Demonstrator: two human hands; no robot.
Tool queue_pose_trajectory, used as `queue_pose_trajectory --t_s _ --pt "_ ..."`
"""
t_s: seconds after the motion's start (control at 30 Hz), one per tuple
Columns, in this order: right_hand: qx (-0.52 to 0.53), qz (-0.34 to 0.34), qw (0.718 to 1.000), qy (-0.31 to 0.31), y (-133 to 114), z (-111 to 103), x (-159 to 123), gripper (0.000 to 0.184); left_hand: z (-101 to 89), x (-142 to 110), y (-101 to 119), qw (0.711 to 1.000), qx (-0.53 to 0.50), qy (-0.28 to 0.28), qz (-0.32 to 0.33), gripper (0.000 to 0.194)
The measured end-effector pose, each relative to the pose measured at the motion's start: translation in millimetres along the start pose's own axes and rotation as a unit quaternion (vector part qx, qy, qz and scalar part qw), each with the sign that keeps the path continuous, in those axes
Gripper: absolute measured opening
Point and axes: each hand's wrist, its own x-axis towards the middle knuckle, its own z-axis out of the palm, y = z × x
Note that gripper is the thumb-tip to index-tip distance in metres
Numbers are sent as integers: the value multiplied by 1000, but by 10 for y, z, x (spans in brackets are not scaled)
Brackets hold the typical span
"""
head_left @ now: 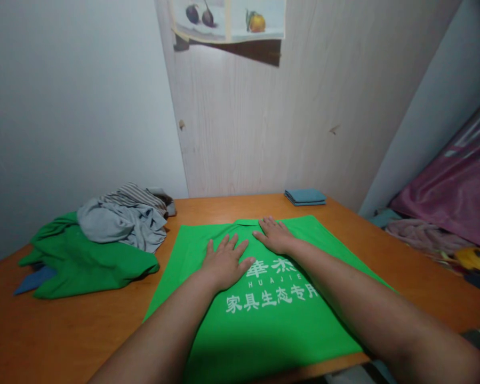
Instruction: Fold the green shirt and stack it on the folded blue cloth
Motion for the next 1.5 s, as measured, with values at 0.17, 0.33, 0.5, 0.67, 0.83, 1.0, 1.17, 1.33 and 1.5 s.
queue_pose_trajectory --t_s 0.17,0.33,0.5,0.67,0.83,1.0,1.17,1.33,1.5 --pt "-5 -1 1000 -2 62 51 18 87 -10 1 -4 1000 -2 8 -19 82" --pt "-15 -2 1000 -16 65 -11 60 87 25 30 -41 996 12 33 -87 88" --pt "-17 -11 1000 23 -99 -158 166 77 41 37 -44 995 14 31 -93 88" --pt "18 -119 992 36 -409 -130 223 71 65 40 -54 995 11 44 -88 89" --pt "8 -132 991 -22 -548 38 146 64 57 33 -49 995 2 43 -92 87" --pt "11 -123 992 -20 -541 65 122 65 40 33 -40 994 -5 44 -95 89" --pt "10 -121 992 -24 -545 50 110 67 2 37 -66 992 -7 65 -108 92" --pt "11 -123 992 -24 -551 51 90 70 -7 49 -128 989 -10 35 -144 98" --pt "12 -128 991 -24 -544 64 103 74 14 70 -148 988 -9 33 -150 100"
